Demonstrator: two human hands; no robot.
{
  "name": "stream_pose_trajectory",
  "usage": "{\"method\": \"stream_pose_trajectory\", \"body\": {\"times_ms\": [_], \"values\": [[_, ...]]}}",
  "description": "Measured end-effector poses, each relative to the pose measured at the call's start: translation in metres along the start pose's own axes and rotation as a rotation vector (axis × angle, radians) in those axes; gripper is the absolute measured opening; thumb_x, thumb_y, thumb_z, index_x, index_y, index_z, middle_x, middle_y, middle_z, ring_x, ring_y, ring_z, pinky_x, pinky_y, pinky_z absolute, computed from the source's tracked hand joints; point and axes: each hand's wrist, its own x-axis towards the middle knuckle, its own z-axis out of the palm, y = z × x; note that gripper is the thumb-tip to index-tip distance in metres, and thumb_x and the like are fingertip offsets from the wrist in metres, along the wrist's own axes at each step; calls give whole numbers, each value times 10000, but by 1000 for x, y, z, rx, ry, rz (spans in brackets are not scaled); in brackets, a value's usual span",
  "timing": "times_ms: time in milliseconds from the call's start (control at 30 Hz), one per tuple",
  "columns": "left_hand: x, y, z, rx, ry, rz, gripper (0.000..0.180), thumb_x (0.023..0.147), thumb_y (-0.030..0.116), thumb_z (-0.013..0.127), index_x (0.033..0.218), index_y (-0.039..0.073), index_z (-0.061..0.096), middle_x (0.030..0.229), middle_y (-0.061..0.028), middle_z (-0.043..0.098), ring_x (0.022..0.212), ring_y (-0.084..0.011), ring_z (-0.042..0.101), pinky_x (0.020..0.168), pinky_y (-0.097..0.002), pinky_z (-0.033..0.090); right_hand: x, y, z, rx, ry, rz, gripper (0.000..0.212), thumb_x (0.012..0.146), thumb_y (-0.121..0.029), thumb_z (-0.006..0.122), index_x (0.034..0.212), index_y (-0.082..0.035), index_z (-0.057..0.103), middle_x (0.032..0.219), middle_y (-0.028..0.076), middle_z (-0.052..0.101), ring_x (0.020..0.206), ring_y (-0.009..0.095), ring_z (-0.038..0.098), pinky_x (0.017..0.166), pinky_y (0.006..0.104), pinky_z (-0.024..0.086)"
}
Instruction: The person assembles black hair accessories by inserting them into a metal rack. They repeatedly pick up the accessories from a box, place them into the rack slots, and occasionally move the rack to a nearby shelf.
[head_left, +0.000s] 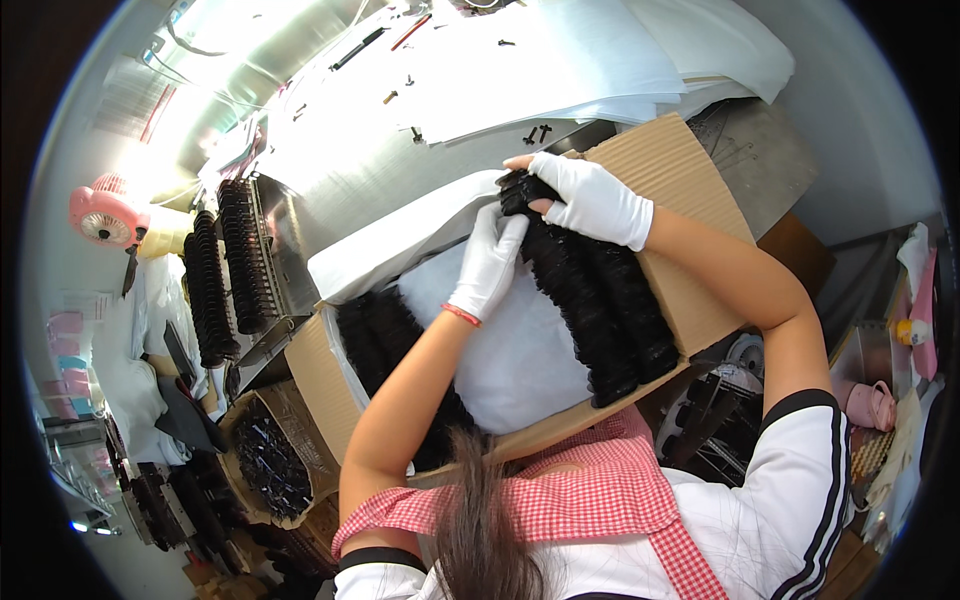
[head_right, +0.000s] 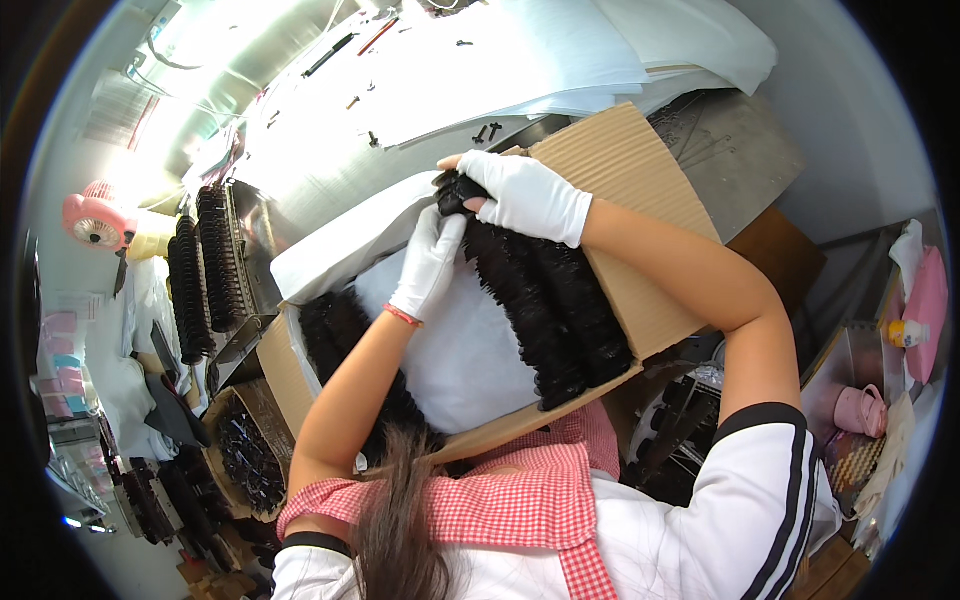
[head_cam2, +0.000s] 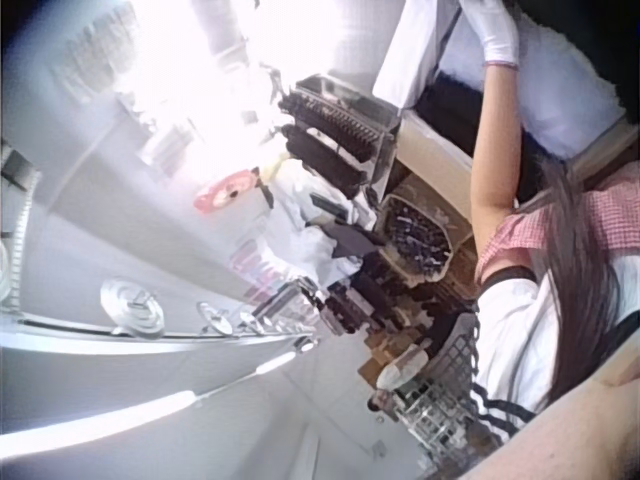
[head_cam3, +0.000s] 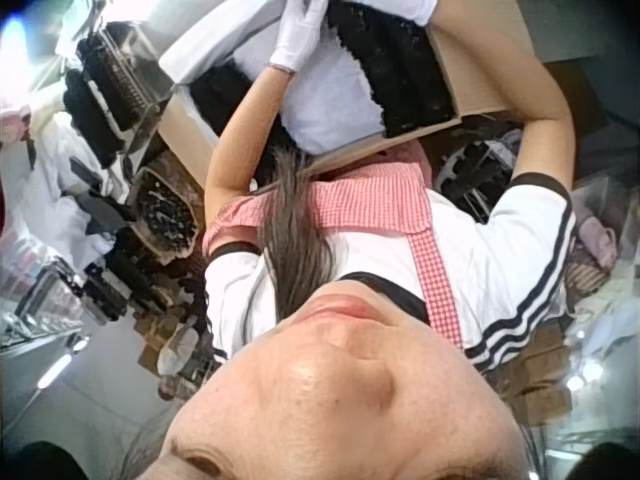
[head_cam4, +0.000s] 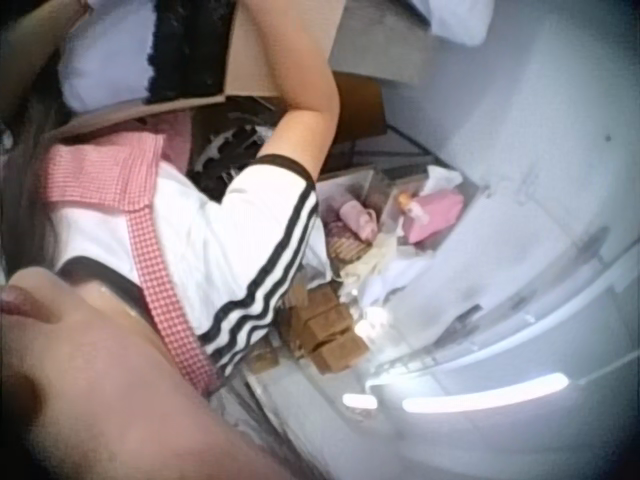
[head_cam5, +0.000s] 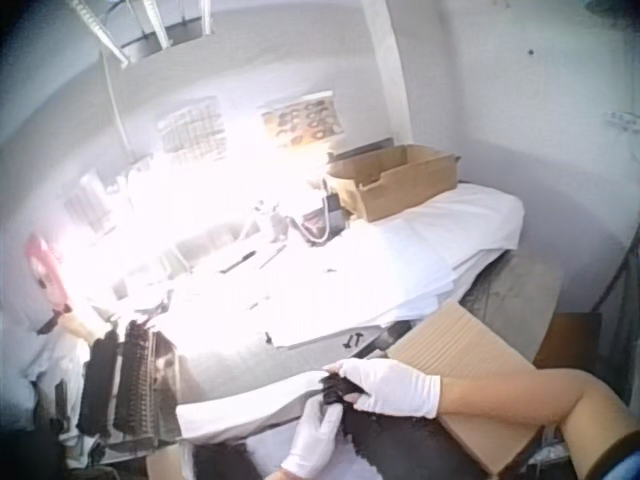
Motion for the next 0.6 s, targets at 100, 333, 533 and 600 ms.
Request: {"method": "stream_pose_trajectory", "body": {"times_ms": [100, 333, 533, 600], "values": [[-10, -8, 18, -123, 88, -115, 524, 986, 157, 436, 1450, -8, 256, 1272, -209, 566, 1176, -270, 573, 999, -353, 450, 3, 3, 7, -196, 8, -212, 518, 821, -63, 709, 1316, -51, 558, 1182, 133, 652, 1073, 294, 638, 954, 368, 501], [-20, -5, 45, -331, 335, -125, 664, 870, 29, 404, 1491, -11, 172, 1423, -189, 442, 1225, -249, 501, 1016, -320, 415, 17, -1, -1, -324, -202, -274, 535, 777, -52, 706, 1297, -66, 582, 1101, 118, 657, 1036, 300, 627, 913, 395, 508], [-26, -6, 43, -514, 285, -24, 668, 855, 13, 383, 1503, -20, 225, 1481, -167, 367, 1320, -242, 432, 1089, -333, 361, 18, -9, 6, -336, -200, -362, 382, 815, -202, 710, 1149, -19, 675, 1110, 106, 637, 1003, 307, 625, 902, 412, 504], [-27, -10, 43, -542, 264, 21, 656, 881, 43, 374, 1518, -20, 230, 1494, -161, 360, 1361, -240, 402, 1122, -340, 339, 17, -8, 17, -371, -111, -334, 369, 818, -212, 716, 1132, -23, 679, 1098, 104, 640, 984, 299, 630, 896, 408, 505]]}}
